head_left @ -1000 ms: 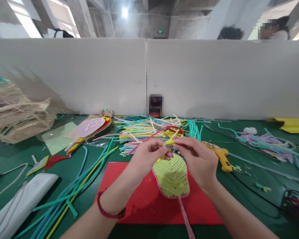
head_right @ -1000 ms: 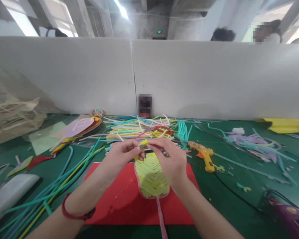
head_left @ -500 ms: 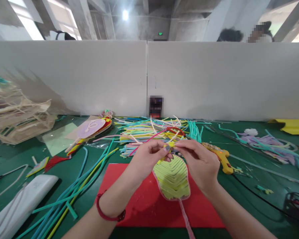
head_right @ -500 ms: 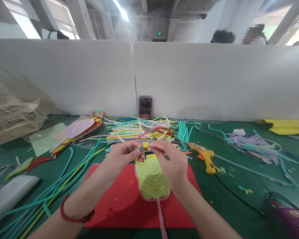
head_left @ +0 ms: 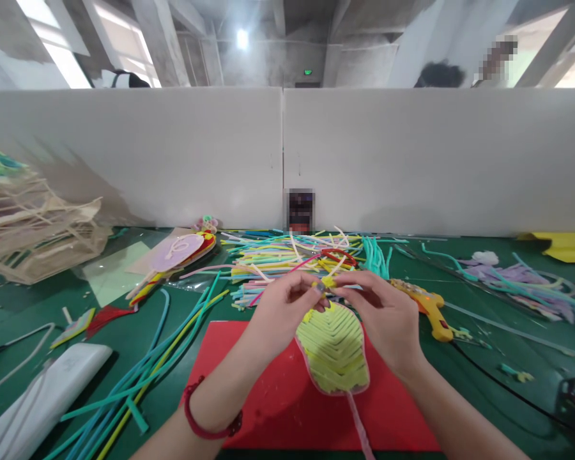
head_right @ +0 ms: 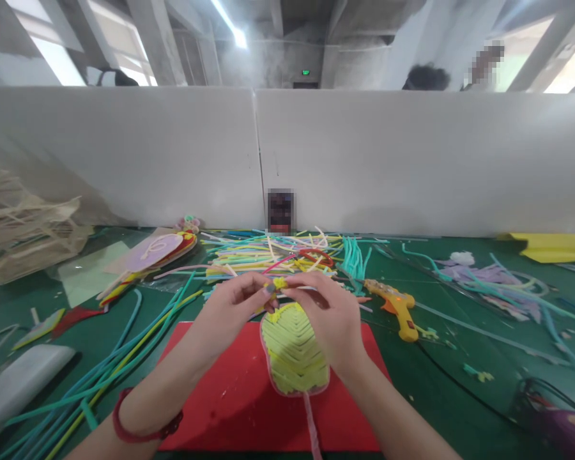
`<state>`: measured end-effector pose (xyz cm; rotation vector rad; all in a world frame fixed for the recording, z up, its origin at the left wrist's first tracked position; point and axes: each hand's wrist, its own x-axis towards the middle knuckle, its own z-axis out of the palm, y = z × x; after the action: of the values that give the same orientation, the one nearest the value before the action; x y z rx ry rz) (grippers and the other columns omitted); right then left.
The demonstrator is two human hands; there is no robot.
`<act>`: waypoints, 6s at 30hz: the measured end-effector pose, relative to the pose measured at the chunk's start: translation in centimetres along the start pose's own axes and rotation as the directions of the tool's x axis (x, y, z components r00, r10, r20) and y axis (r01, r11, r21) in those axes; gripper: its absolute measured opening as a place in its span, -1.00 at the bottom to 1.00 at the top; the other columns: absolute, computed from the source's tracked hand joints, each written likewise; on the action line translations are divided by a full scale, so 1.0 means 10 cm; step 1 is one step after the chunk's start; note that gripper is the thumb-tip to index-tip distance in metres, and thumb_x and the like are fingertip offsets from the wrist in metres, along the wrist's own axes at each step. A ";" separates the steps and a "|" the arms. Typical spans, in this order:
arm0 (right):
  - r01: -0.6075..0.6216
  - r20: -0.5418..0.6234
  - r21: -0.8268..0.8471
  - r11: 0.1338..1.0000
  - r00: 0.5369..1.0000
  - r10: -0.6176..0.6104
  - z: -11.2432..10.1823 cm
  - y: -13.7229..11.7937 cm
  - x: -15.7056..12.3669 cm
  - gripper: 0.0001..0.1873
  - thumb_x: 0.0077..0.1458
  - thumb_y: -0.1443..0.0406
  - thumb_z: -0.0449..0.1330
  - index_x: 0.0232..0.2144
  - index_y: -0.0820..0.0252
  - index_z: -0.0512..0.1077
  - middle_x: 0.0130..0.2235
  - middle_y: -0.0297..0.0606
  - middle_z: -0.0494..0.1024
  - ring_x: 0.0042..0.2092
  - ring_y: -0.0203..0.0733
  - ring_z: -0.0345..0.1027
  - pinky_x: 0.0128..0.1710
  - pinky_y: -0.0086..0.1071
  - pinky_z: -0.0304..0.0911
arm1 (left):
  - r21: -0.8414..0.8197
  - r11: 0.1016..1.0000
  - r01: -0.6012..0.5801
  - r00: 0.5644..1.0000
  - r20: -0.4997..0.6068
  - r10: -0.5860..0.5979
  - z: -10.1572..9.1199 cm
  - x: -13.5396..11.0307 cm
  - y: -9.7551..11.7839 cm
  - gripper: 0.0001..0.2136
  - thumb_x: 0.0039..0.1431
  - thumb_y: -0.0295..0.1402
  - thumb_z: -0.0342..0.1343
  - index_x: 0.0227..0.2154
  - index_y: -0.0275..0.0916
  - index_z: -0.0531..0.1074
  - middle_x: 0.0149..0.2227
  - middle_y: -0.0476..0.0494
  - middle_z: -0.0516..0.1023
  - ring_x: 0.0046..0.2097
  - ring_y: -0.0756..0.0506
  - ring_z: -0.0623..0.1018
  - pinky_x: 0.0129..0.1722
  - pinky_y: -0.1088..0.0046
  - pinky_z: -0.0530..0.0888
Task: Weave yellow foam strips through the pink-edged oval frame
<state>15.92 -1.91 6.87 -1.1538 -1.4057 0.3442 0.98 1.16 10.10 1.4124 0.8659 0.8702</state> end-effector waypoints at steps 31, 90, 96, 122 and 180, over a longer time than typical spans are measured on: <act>-0.079 0.376 -0.030 0.996 0.923 0.085 0.02 -0.05 0.01 -0.73 0.18 0.24 -0.04 -0.54 0.17 0.25 -0.54 -0.38 0.34 -0.47 -0.34 0.22 -0.47 -0.47 0.13 | 0.545 0.772 -0.327 0.939 0.097 0.329 -0.06 -0.06 -0.05 -0.90 0.14 -0.46 -0.02 -0.38 -0.26 0.41 -0.37 -0.07 0.49 -0.33 -0.02 0.44 -0.29 0.45 0.36; -0.313 0.333 0.325 0.892 0.921 0.202 0.10 -0.13 -0.03 -0.71 0.10 0.15 0.06 -0.56 0.19 0.31 -0.56 -0.36 0.35 -0.48 -0.33 0.22 -0.45 -0.44 0.14 | 0.538 0.808 -0.239 0.970 0.101 0.220 -0.25 -0.08 0.12 -0.86 0.10 -0.33 0.05 -0.31 -0.21 0.46 -0.29 -0.03 0.56 -0.22 -0.04 0.50 -0.17 0.43 0.41; -0.339 0.359 0.359 0.870 0.910 0.207 0.10 -0.09 -0.02 -0.73 0.09 0.16 0.08 -0.56 0.19 0.33 -0.54 -0.34 0.38 -0.47 -0.32 0.24 -0.44 -0.43 0.15 | 0.520 0.822 -0.233 0.972 0.109 0.206 -0.27 -0.06 0.10 -0.86 0.11 -0.35 0.04 -0.30 -0.21 0.46 -0.26 -0.03 0.56 -0.20 -0.02 0.50 -0.15 0.43 0.42; -0.287 0.381 0.295 0.911 0.910 0.163 0.03 -0.08 0.00 -0.77 0.14 0.21 0.04 -0.51 0.17 0.33 -0.49 -0.36 0.39 -0.43 -0.33 0.25 -0.40 -0.43 0.16 | 0.825 0.347 -0.447 0.753 0.137 0.644 -0.10 -0.14 0.08 -0.92 0.09 -0.48 0.07 -0.32 -0.24 0.37 -0.16 -0.14 0.41 -0.06 -0.10 0.40 -0.06 0.25 0.38; -0.073 0.427 -0.013 0.997 0.902 0.071 -0.07 -0.19 0.06 -0.77 0.19 0.25 -0.04 -0.48 0.14 0.30 -0.45 -0.31 0.41 -0.37 -0.26 0.28 -0.34 -0.40 0.17 | 0.854 0.167 -0.492 0.816 0.386 0.430 -0.12 -0.10 0.02 -0.81 0.23 -0.44 -0.16 -0.36 -0.24 0.36 -0.33 -0.11 0.47 -0.29 -0.08 0.43 -0.25 0.35 0.35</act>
<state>15.86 -2.58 8.84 -1.1734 -1.7426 0.6850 -0.50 0.77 10.29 2.8996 0.9345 0.7393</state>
